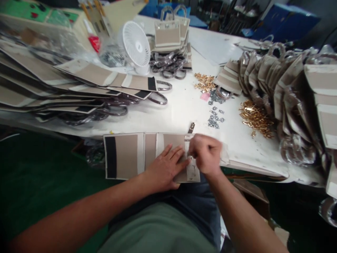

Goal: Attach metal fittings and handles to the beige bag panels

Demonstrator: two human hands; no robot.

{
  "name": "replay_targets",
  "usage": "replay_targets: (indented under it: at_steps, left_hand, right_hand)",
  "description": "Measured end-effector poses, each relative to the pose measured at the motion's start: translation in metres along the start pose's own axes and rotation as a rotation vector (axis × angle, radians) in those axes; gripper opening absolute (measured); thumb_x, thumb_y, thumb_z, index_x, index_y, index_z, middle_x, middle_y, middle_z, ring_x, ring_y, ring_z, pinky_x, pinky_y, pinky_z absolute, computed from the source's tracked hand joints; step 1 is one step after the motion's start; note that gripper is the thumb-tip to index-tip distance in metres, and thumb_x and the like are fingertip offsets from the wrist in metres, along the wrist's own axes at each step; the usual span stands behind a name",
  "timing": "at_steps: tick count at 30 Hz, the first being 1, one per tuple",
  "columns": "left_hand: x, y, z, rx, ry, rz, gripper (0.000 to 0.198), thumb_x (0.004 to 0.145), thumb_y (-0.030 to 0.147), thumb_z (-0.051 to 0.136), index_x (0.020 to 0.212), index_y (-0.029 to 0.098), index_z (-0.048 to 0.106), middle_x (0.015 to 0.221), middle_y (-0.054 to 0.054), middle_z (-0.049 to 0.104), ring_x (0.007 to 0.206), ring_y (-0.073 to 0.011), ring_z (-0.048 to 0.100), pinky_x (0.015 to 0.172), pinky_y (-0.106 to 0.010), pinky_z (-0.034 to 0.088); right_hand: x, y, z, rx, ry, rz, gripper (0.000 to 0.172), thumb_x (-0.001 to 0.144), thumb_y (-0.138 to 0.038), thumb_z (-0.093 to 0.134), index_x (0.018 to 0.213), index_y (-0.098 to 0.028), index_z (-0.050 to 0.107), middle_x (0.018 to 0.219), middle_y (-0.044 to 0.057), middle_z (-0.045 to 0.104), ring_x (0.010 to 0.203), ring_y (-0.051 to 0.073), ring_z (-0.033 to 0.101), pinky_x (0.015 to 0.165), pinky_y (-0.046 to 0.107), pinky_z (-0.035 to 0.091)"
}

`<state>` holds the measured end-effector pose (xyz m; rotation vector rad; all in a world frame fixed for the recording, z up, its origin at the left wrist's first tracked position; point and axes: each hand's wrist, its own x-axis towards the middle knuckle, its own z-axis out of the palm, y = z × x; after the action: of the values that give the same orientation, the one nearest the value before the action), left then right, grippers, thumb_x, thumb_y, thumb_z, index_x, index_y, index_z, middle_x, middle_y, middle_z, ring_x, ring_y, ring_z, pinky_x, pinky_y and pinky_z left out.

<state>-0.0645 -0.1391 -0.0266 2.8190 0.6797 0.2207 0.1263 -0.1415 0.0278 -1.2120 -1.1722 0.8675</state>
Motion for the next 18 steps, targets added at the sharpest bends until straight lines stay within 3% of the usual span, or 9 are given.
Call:
replay_targets:
  at_steps: [3, 6, 12, 15, 18]
  left_hand:
    - [-0.001, 0.002, -0.002, 0.014, -0.013, -0.004, 0.092, 0.078, 0.053, 0.083, 0.154, 0.017, 0.047, 0.16, -0.023, 0.043, 0.156, -0.0388, 0.029, 0.131, -0.058, 0.009]
    - [-0.004, 0.009, -0.005, 0.052, -0.024, -0.025, 0.095, 0.079, 0.051, 0.081, 0.157, 0.016, 0.043, 0.163, -0.024, 0.041, 0.157, -0.0392, 0.028, 0.131, -0.06, 0.01]
    - [-0.013, 0.033, -0.006, 0.024, 0.023, -0.056, 0.07, 0.095, 0.04, 0.062, 0.157, 0.013, 0.045, 0.167, -0.022, 0.036, 0.157, -0.0426, 0.028, 0.127, -0.066, 0.022]
    - [-0.02, 0.041, -0.034, -0.139, 0.17, -0.104, 0.056, 0.1, 0.031, 0.051, 0.152, 0.014, 0.053, 0.161, -0.018, 0.048, 0.15, -0.0383, 0.042, 0.125, -0.06, 0.033]
    - [-0.033, 0.046, -0.089, -0.521, 0.366, -0.165, 0.049, 0.103, 0.028, 0.045, 0.148, 0.017, 0.06, 0.151, -0.011, 0.061, 0.142, -0.029, 0.055, 0.125, -0.047, 0.039]
  right_hand:
    - [-0.003, 0.008, 0.008, -0.043, 0.069, -0.051, 0.054, 0.096, -0.055, 0.058, 0.052, -0.025, 0.05, 0.049, 0.0, 0.044, 0.044, 0.015, 0.044, 0.047, 0.032, 0.038]
    - [-0.008, 0.0, 0.005, -0.096, 0.064, -0.045, 0.056, 0.096, -0.053, 0.06, 0.05, -0.025, 0.049, 0.048, 0.0, 0.046, 0.046, 0.016, 0.046, 0.049, 0.032, 0.039]
    - [-0.06, -0.036, -0.039, -0.011, 0.26, -0.103, 0.049, 0.098, -0.049, 0.063, 0.057, -0.024, 0.053, 0.05, 0.0, 0.046, 0.045, 0.015, 0.045, 0.047, 0.031, 0.039]
    - [-0.094, -0.041, -0.059, -0.046, 0.329, -0.071, 0.049, 0.096, -0.054, 0.064, 0.059, -0.024, 0.054, 0.05, 0.0, 0.047, 0.044, 0.017, 0.046, 0.045, 0.032, 0.04]
    - [-0.109, -0.038, -0.063, -0.119, 0.406, 0.088, 0.048, 0.093, -0.062, 0.065, 0.063, -0.025, 0.057, 0.048, -0.001, 0.046, 0.039, 0.017, 0.044, 0.038, 0.031, 0.035]
